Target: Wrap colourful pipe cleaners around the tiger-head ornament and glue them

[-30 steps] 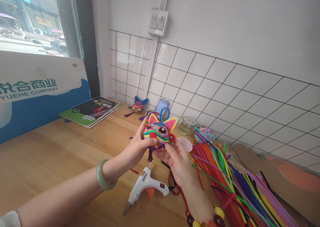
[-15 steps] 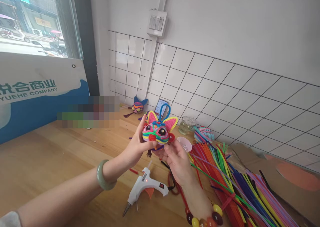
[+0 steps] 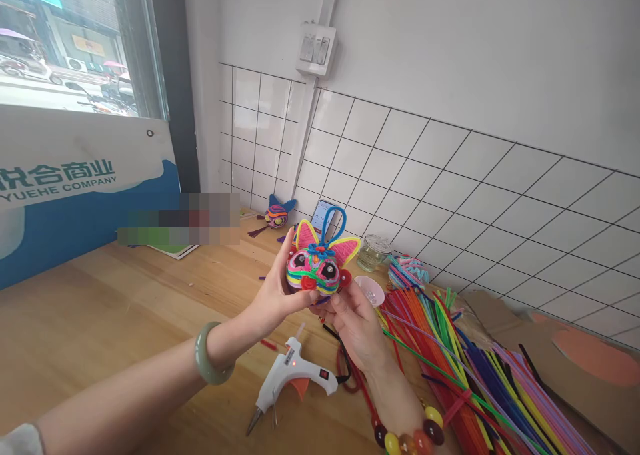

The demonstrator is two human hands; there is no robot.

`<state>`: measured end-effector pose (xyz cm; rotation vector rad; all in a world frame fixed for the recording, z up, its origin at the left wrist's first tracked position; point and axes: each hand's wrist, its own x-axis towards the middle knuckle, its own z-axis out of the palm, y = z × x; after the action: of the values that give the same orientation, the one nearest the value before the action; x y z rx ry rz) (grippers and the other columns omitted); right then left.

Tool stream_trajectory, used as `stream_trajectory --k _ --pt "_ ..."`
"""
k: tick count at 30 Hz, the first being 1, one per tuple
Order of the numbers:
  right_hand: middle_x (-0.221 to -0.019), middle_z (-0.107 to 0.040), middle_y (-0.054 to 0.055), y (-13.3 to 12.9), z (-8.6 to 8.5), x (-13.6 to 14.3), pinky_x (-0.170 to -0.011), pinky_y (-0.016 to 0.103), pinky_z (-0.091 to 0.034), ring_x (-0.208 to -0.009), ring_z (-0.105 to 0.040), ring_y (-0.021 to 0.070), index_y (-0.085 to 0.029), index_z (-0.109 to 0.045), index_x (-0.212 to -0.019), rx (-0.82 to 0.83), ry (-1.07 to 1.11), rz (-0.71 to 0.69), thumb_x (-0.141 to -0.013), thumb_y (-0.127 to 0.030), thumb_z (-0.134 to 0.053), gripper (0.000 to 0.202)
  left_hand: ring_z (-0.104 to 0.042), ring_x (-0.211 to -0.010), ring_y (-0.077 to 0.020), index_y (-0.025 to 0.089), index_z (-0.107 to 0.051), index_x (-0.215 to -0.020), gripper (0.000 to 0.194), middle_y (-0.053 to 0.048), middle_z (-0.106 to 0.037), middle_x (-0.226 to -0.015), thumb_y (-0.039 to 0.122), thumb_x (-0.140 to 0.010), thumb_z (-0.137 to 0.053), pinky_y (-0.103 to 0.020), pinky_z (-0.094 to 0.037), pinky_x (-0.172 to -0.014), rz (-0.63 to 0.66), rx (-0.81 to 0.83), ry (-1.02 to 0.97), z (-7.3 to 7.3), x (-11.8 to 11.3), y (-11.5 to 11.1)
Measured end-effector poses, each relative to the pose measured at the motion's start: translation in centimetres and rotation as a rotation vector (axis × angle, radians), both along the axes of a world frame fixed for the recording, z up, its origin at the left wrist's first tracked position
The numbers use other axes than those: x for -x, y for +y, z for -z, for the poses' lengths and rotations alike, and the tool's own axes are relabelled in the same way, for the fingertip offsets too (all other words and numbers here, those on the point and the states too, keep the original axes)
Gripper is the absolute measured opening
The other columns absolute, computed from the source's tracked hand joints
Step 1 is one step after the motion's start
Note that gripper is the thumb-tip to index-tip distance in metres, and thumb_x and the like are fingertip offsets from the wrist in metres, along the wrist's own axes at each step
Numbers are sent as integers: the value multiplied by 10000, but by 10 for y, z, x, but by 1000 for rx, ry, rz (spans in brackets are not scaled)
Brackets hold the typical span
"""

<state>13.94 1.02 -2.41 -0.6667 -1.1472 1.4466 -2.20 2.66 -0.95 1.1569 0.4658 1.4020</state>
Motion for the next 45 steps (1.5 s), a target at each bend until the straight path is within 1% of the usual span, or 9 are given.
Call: stream_trajectory --k 5,11,15,19,24,32,38,43,45 --pt "-1189 -685 6 0 0 0 -809 340 -571 -967 -676 191 -317 -675 -1128 -12 7 -7 -869 -363 -715 267 -543 -1269 -314 342 -70 -1564 1154 -98 -489 -1474 292 -696 -829 -372 -479 -1013 -6 0 5 0 0 -1" --pt "-1182 -687 -3 0 -1 1 -806 334 -575 -982 -671 187 -319 -673 -1123 -4 24 0 -849 -358 -736 284 -508 -1311 -313 331 -58 -1566 1173 -90 -424 -1534 288 -685 -831 -377 -465 -1035 -21 7 18 2 1 -1" --pt "-1209 -678 10 0 -2 0 -842 358 -569 -960 -682 192 -310 -657 -1159 -4 2 -19 -863 -355 -720 306 -495 -1325 -323 310 -61 -1569 1180 -100 -447 -1519 302 -679 -835 -385 -449 -1056 -25 2 38 3 1 1" --pt "-1215 -678 25 1 -1 0 -861 378 -565 -954 -690 205 -300 -651 -1160 -16 -11 -20 -859 -366 -720 315 -513 -1310 -309 299 -45 -1570 1187 -105 -455 -1511 305 -682 -832 -372 -446 -1061 -40 -7 36 3 1 2" --pt "-1228 -673 22 1 -1 1 -865 377 -565 -903 -695 185 -297 -653 -1155 -26 -9 -15 -863 -364 -716 306 -530 -1288 -307 283 -38 -1571 1198 -113 -484 -1485 317 -678 -835 -379 -443 -1060 -50 4 52 4 1 1" --pt "-1144 -711 20 -2 -5 3 -839 394 -561 -866 -702 201 -296 -663 -1122 8 -5 12 -825 -398 -748 325 -524 -1291 -321 321 -60 -1568 1176 -107 -469 -1495 338 -682 -834 -417 -420 -1077 -50 25 54 0 1 -1" --pt "-1136 -721 30 -3 -7 5 -829 403 -552 -879 -703 221 -296 -667 -1100 42 -10 36 -782 -424 -780 360 -528 -1287 -315 337 -97 -1564 1175 -99 -482 -1492 326 -662 -849 -391 -441 -1051 -35 31 20 -2 0 -2" --pt "-1184 -704 28 -4 -8 6 -853 409 -548 -890 -704 217 -293 -663 -1118 32 0 27 -800 -402 -770 352 -523 -1288 -311 327 -80 -1567 1162 -95 -477 -1495 327 -683 -834 -392 -435 -1053 -43 33 32 -1 1 -3" --pt "-1162 -711 23 -5 -9 6 -846 410 -551 -877 -707 216 -296 -666 -1117 29 4 21 -807 -400 -764 341 -539 -1268 -308 324 -77 -1567 1164 -95 -493 -1479 322 -683 -833 -393 -438 -1048 -41 42 35 0 1 -2"
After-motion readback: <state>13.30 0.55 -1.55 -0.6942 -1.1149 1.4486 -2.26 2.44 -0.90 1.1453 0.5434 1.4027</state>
